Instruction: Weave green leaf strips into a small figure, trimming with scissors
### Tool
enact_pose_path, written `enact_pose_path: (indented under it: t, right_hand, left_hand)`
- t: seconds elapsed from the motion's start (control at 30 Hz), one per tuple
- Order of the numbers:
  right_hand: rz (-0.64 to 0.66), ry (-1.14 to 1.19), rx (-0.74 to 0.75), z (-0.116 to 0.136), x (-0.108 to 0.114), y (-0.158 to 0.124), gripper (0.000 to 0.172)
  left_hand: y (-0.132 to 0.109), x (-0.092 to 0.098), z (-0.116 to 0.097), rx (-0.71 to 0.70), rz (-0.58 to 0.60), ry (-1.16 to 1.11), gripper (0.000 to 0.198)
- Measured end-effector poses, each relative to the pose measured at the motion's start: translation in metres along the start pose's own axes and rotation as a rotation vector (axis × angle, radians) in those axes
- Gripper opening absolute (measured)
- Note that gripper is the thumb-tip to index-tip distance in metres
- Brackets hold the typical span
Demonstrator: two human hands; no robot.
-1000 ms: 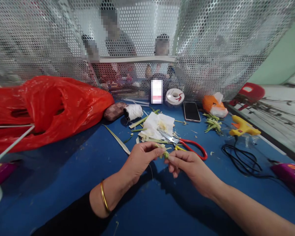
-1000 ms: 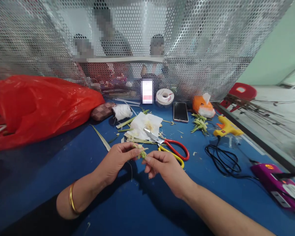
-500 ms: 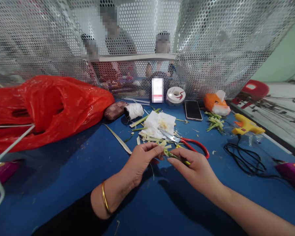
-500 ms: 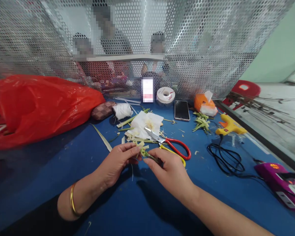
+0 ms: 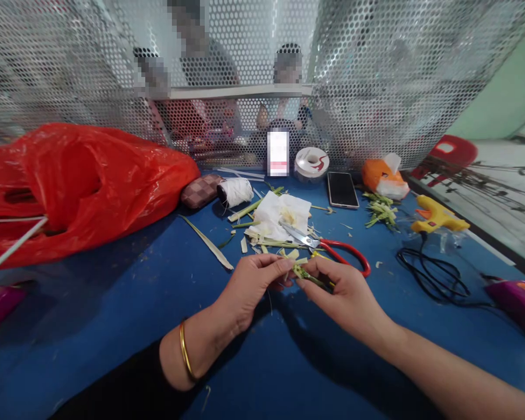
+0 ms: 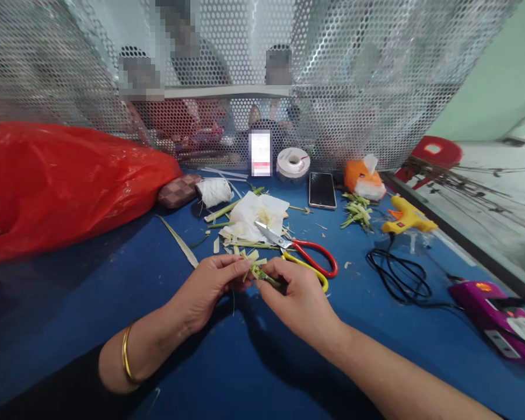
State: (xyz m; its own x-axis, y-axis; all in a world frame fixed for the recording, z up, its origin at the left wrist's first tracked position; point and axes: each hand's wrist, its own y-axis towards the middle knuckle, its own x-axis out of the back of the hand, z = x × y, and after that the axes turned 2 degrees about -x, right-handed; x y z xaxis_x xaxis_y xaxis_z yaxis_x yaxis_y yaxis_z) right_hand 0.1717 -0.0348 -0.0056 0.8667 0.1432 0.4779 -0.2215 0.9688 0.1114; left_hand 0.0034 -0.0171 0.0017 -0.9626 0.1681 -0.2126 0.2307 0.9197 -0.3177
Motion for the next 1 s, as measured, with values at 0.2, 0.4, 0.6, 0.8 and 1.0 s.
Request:
enact_pose_path:
  t: [0.2,0.4,0.6,0.8,1.0]
  right_hand:
    - [0.055,0.104,-0.071,-0.002,-0.001,0.001,0.026]
    - [0.025,0.001,0.021,-0.002,-0.002,-0.003,0.031]
    - [0.014,-0.023,0.054,0.001,-0.004,-0.005,0.027]
    - [-0.013,-0.008,0.037,-0.001,-0.005,-0.005,0.031]
    - [-0.030,-0.016,0.051,-0.001,-0.003,-0.006,0.031]
  left_hand:
    - [0.000,0.001,0.001,0.005,0.023,0.007,0.021]
    - [-0.003,-0.005,0.002,-0.101,-0.003,0.050,0.019]
    - [-0.005,-0.010,0.009,-0.068,-0.045,-0.088,0.018]
    - [0.000,-0.002,0.001,0.007,-0.010,-0.157,0.027]
    - [0.003,0.002,-0.002,-0.105,-0.080,-0.042,0.019]
